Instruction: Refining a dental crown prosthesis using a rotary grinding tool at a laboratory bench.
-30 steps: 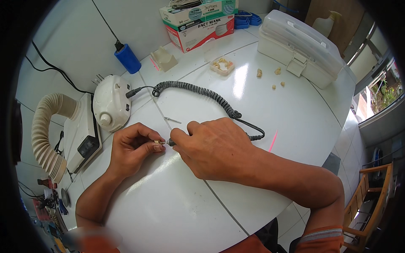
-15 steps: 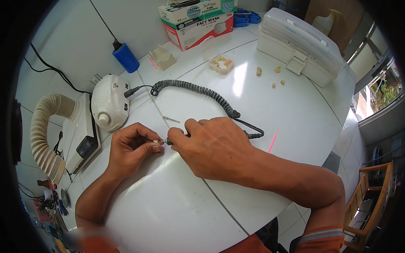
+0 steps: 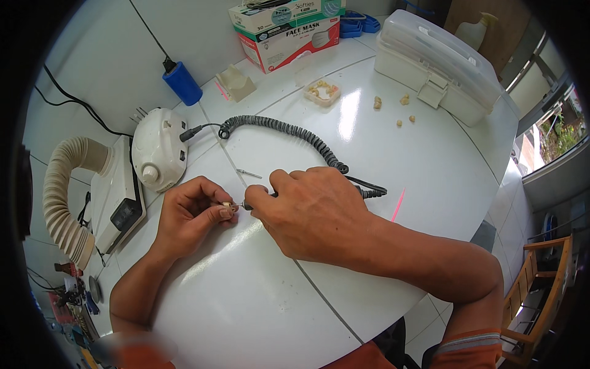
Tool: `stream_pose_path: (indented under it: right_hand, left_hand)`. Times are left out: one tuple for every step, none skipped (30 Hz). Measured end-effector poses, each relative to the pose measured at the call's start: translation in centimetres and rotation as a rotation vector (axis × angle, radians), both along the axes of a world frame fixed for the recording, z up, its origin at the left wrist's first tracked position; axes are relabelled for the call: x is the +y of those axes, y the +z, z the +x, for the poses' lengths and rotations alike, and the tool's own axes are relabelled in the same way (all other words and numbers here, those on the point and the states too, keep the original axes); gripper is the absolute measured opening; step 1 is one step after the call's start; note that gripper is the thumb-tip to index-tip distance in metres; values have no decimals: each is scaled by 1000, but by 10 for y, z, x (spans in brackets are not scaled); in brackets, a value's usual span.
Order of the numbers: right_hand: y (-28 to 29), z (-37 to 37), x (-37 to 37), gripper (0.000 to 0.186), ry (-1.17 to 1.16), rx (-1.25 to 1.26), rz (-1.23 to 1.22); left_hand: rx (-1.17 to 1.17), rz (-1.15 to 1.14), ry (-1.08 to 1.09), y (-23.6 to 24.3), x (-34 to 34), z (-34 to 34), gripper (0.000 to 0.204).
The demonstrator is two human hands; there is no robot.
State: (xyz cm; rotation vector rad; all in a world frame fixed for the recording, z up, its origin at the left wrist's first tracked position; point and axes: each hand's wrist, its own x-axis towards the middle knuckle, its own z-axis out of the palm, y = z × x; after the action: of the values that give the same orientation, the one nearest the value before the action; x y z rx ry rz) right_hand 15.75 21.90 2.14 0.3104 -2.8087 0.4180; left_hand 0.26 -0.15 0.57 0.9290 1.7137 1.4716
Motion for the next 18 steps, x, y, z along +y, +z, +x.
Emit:
stream_pose_path:
  right_hand:
    - [2,1,0,15,-3,1,1]
    - [5,2,1,15,-19,-27,-17]
    - [6,2,1,16,-30,-54,-38]
    - [6,1,2,16,-29,-53,-39]
    - [6,0,3,16,-36,-37,-57]
    - [6,-1,4,16,-43,-22,-73]
    - [6,-1,4,16,-41,-21,-74]
    - [7,0,4,16,-29,-38,-69]
    - [7,1,4,16,-20,-56,-63]
    - [6,1,3,16,-21,-57,-62]
    - [4,1,2,16,-10,-39,-57]
    - [2,0,1,16,3,-20,-54]
    - [2,1,1,16,3,-20,-54]
    - [2,1,1,16,-3,-23,-58]
    - [2,1,0,17,-6,-25,-63]
    - [2,0,0,17,-5,-24,-64]
    - [2,0,0,16,-6,-31,-58]
    - [2,0,-1,16,-8,-38,-51]
  left_hand:
    - [15,-9,-12,0,-1,-1,7]
    - [31,-18,-23,0,-1,-1,8]
    - [32,-19,-23,0,-1,-2,8]
    - [-20,9,-13,0,-1,-2,8]
    - [-72,38,-4,0,-1,-3,9]
    - [-72,38,-3,1,-1,-3,9]
    - [-58,18,-7,2,-2,-4,10]
    - [-44,-3,-10,2,-2,-4,11]
    - [-46,-2,-11,2,-2,-4,11]
    - [-54,6,-2,2,-1,-4,11]
    - [-62,14,7,1,0,-4,13]
    - [-62,14,8,1,0,-4,13]
    - [-59,16,9,1,0,-4,14]
    - [-56,19,10,0,0,-4,14]
    - [-55,18,11,0,-1,-4,14]
    - [-47,32,-10,-2,-2,-5,13]
    - [-39,45,-31,-2,-3,-6,12]
    - [-40,46,-32,-3,-3,-6,12]
